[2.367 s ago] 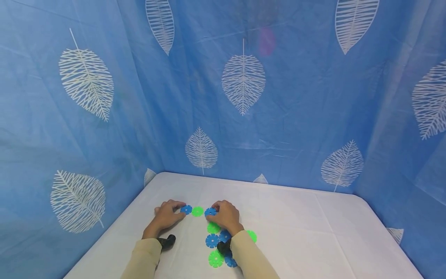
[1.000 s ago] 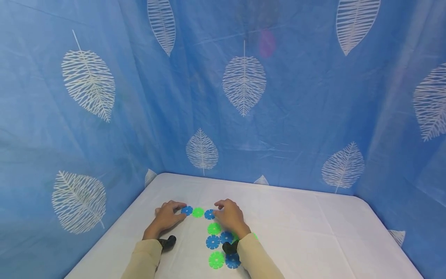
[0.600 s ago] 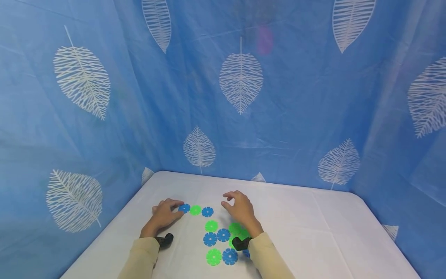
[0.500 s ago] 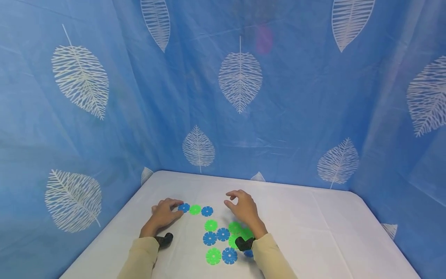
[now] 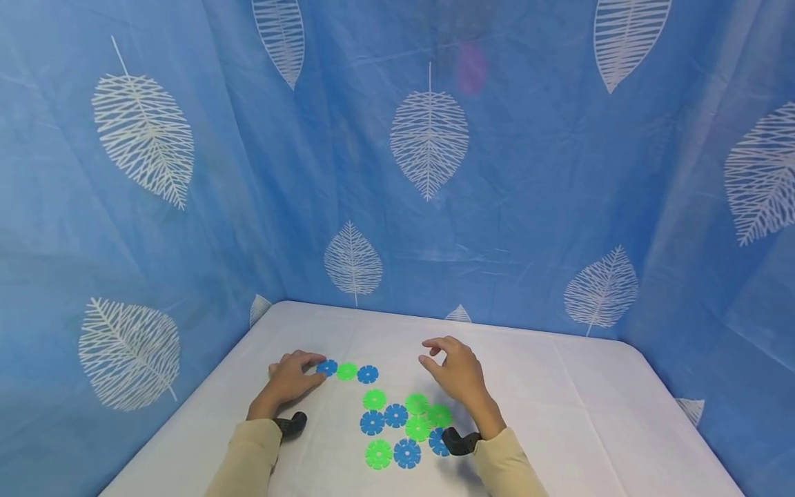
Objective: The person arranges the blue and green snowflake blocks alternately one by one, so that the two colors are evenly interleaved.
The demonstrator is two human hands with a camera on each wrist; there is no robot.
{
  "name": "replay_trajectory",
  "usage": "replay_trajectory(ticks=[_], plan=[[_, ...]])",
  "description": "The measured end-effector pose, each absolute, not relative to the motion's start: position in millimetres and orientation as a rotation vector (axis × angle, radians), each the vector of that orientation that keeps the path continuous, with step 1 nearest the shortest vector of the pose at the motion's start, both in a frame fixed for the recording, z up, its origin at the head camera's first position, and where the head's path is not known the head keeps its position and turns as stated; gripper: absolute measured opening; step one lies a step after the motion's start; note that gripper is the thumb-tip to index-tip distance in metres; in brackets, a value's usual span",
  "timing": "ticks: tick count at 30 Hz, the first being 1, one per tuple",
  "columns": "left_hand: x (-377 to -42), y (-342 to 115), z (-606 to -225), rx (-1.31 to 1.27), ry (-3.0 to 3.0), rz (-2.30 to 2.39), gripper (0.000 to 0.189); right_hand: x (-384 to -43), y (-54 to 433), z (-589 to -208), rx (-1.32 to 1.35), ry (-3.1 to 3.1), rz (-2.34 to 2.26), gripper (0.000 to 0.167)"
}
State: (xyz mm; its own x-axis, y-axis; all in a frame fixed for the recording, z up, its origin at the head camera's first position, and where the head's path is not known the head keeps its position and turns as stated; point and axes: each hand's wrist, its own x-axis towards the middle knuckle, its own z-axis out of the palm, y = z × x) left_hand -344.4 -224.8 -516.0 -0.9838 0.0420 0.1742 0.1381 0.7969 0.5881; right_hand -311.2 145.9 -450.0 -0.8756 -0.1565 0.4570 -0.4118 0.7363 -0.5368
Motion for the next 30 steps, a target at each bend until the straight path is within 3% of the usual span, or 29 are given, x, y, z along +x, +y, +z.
replay_trajectory(ticks=[10,30], plan=[[-346.9,-225.4,-516.6,-0.145,-2.838,-0.929,0.038,-298.8,176.6,-447.8,0.471,-2.544,0.962,0.028],[-347.0,-224.3,-520.0,-0.114,-2.855,-0.922,0.037,-290.2,208.0,-490.5,0.402,-2.771,1.333,0.038]])
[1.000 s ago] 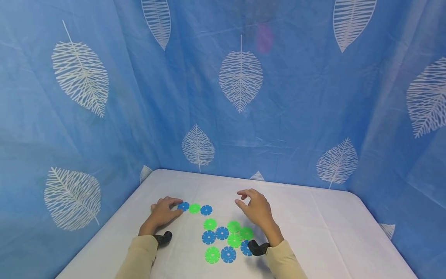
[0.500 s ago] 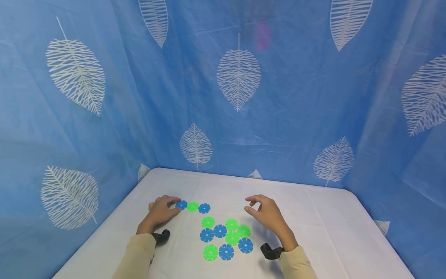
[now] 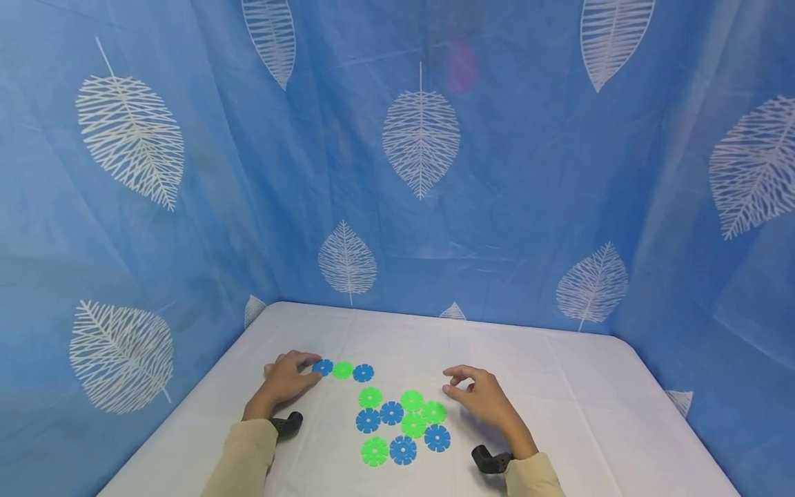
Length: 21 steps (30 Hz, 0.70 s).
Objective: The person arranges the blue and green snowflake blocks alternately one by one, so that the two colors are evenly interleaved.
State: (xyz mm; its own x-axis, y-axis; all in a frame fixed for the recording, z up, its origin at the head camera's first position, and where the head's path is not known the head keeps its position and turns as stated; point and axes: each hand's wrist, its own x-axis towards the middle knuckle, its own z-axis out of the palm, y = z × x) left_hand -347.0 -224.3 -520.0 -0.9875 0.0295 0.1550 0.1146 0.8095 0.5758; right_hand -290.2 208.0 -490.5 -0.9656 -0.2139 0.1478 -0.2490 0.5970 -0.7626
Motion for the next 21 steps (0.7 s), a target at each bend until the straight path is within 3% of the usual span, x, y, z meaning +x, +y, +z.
replay_trajectory(ticks=[9,21], plan=[[-345.7,-224.8,-520.2,-0.14,-2.853,-0.904,0.037,-290.0,215.9,-505.2,0.647,-2.803,1.616,0.045],[-345.7,-226.5,-517.7,-0.146,-2.857,-0.915,0.039,-289.7,217.5,-508.2,0.795,-2.849,1.594,0.045]])
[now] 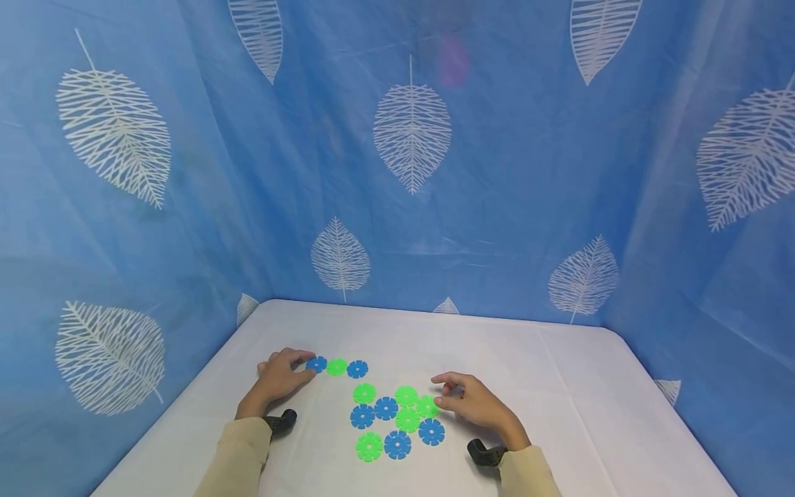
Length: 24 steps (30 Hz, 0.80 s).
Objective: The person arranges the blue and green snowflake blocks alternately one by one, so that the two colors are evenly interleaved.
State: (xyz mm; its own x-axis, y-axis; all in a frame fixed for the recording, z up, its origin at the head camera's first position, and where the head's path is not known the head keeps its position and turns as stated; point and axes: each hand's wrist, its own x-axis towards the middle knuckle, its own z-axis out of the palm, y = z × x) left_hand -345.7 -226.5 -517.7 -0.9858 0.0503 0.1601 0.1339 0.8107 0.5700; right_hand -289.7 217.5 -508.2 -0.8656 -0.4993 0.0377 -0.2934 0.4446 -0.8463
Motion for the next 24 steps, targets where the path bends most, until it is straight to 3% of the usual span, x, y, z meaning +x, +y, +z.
replay_trajectory(ticks=[24], plan=[[-347.2,-224.5,-519.5,-0.131,-2.875,-0.912,0.041,-283.4,216.4,-501.3,-0.791,2.57,-1.166,0.038]])
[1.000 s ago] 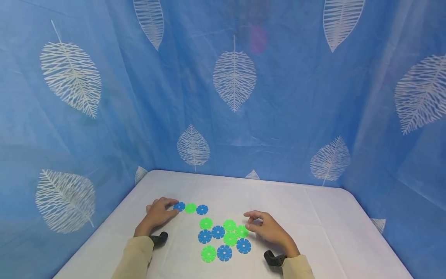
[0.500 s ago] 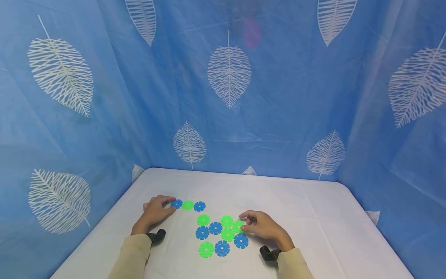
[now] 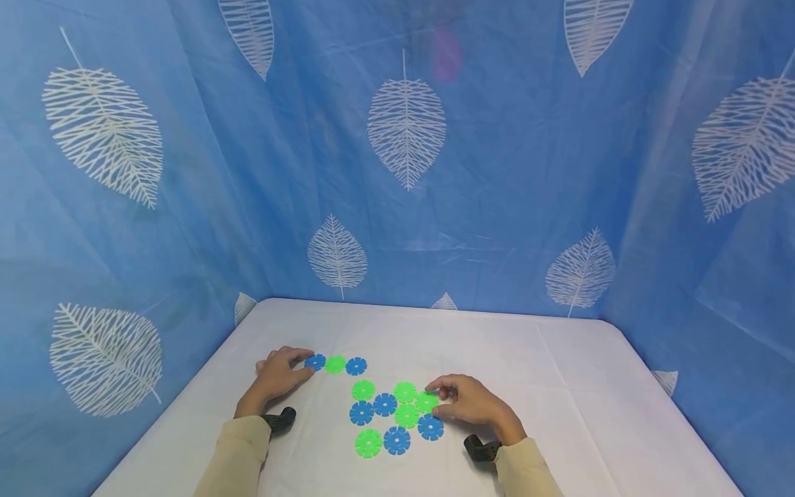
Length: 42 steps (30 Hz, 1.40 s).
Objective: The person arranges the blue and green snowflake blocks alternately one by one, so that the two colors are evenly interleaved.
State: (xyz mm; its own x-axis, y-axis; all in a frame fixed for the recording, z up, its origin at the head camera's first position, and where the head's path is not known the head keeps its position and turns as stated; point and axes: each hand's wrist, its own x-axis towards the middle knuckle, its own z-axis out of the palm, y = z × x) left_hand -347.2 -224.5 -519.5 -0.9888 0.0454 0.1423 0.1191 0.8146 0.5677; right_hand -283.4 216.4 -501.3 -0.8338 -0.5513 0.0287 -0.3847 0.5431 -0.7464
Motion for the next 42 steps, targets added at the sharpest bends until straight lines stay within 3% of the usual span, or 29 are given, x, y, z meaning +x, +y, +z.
replay_trajectory(ticks=[25,42], plan=[[-348.8,-219.6,-514.4,-0.155,-2.867,-0.915,0.04,-283.9,223.4,-497.6,-0.886,2.589,-1.129,0.039],[-345.3,-224.1,-514.8,-0.148,-2.874,-0.898,0.039,-285.2,209.1,-503.3,-0.766,2.707,-1.073,0.033]])
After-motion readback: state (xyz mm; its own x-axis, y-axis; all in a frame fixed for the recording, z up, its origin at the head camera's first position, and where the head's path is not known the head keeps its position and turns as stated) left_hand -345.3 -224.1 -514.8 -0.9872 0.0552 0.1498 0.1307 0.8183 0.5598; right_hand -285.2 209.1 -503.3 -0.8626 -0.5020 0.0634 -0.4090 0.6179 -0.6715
